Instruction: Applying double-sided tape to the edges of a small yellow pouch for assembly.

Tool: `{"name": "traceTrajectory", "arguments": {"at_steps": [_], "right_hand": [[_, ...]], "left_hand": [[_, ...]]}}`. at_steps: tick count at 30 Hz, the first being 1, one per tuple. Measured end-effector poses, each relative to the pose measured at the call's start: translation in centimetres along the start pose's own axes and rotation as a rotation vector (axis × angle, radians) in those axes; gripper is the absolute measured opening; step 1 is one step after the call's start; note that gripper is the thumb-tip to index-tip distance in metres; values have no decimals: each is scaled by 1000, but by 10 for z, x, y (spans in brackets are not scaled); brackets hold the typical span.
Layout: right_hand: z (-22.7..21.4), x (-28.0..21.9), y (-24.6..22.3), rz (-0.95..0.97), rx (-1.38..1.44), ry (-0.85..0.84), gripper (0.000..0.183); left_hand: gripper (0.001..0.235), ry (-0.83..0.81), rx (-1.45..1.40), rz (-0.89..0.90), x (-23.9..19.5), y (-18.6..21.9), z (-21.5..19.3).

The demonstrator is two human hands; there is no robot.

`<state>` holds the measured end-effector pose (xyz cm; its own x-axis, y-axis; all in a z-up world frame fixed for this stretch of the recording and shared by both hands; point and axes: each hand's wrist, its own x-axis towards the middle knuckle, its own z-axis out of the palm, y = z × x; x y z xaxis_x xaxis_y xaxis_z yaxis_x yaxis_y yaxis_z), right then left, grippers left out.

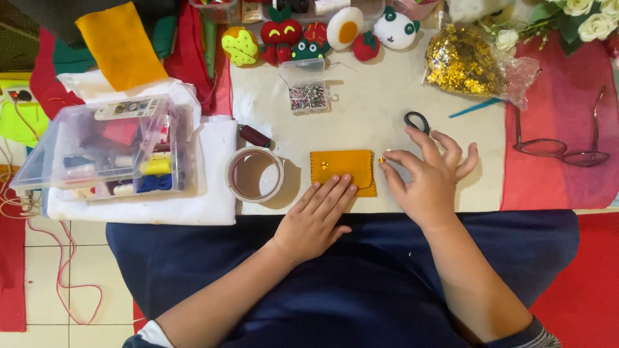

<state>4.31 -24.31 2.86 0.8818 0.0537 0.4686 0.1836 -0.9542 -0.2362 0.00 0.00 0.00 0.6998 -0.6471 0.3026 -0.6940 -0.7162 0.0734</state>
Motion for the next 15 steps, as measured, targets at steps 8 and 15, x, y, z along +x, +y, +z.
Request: {"name": "traceTrajectory", "arguments": {"at_steps": [8,15], "right_hand": [[-2,6,-4,55,90,-97,11],[-10,14,-18,162,424,-214,8]], "left_hand": [[67,67,-50,94,3,-7,-5],[54,77,-183,115,3,-12,0]]}}
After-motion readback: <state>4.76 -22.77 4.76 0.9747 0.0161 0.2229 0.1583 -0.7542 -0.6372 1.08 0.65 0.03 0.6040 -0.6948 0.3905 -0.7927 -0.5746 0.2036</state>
